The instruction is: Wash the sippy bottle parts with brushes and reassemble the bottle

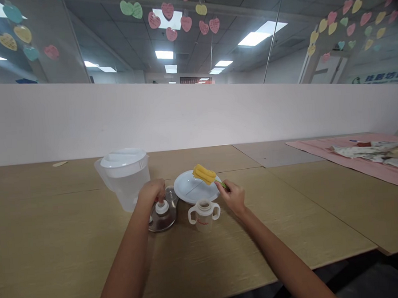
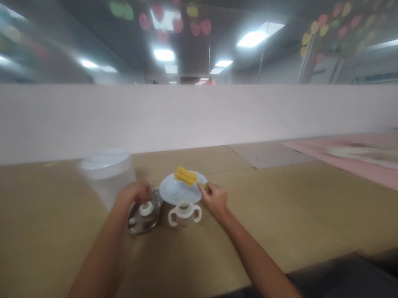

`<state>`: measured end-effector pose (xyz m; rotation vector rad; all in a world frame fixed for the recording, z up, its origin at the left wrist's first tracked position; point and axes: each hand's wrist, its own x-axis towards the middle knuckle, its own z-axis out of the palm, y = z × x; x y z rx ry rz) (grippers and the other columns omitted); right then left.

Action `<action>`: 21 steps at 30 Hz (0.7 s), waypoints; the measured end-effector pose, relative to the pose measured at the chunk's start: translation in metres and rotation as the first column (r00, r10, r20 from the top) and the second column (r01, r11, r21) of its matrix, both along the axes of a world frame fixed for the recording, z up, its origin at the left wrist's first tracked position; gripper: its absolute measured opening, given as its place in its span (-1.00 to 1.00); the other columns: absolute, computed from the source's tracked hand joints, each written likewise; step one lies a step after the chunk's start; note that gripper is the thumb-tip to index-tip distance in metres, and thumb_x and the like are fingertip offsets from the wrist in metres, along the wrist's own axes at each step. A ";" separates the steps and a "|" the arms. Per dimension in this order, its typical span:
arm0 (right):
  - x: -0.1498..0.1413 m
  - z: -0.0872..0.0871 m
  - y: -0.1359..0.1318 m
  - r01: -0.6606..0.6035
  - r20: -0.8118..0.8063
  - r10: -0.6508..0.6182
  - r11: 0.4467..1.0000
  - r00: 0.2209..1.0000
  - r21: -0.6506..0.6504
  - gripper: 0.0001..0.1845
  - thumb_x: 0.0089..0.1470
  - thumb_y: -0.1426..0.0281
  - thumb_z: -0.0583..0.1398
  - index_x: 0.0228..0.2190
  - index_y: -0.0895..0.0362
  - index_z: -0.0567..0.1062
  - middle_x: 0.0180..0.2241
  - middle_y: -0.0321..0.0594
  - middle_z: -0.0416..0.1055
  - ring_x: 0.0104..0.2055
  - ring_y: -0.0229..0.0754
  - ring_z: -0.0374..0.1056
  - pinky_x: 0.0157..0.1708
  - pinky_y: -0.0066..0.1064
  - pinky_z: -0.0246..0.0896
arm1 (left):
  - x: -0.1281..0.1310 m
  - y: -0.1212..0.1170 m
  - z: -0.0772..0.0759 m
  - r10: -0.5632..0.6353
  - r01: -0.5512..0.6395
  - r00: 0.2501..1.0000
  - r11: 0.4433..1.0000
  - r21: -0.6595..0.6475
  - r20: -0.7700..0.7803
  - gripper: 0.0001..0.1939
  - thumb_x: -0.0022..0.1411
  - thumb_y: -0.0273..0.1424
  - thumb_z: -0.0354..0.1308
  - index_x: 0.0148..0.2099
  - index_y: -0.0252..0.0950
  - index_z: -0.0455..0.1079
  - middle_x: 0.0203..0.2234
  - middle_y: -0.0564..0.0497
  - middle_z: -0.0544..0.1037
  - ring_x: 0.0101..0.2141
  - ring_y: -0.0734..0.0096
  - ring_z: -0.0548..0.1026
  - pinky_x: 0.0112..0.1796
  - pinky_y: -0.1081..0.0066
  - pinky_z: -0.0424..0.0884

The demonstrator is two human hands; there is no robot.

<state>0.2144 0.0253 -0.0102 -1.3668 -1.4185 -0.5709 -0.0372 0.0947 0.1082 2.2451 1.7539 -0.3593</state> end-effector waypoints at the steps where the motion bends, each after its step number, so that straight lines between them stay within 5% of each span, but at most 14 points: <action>1: 0.000 0.000 0.000 -0.001 0.000 0.001 1.000 1.000 -0.002 -0.49 0.11 0.11 0.07 -0.71 0.18 0.28 -0.74 -0.39 0.12 -0.65 -0.42 0.02 -0.59 -0.53 -0.14 | 0.000 0.000 0.001 -0.003 0.003 1.000 1.000 0.003 0.000 -0.87 -0.26 -0.58 0.24 -0.53 -0.35 0.41 -0.50 -0.08 0.57 -0.43 0.31 0.50 -0.42 0.47 0.36; 16: -0.001 0.002 -0.002 -0.015 0.004 0.015 1.000 1.000 0.007 -0.49 0.11 0.12 0.06 -0.72 0.17 0.27 -0.74 -0.38 0.12 -0.65 -0.41 0.00 -0.59 -0.53 -0.14 | 0.014 -0.006 -0.009 0.060 -0.060 0.998 0.998 -0.032 -0.006 -0.79 -0.09 -0.45 0.21 -0.69 -0.37 0.35 -0.60 -0.12 0.55 -0.54 0.32 0.49 -0.45 0.44 0.39; 21: 0.000 0.002 -0.001 -0.019 0.012 0.018 1.000 1.000 0.012 -0.50 0.11 0.13 0.07 -0.71 0.17 0.26 -0.74 -0.40 0.11 -0.66 -0.42 0.00 -0.59 -0.53 -0.13 | 0.023 -0.017 0.005 0.016 -0.014 0.999 0.999 0.044 -0.052 -0.85 -0.08 -0.44 0.20 -0.62 -0.38 0.41 -0.55 -0.17 0.57 -0.49 0.28 0.51 -0.41 0.44 0.38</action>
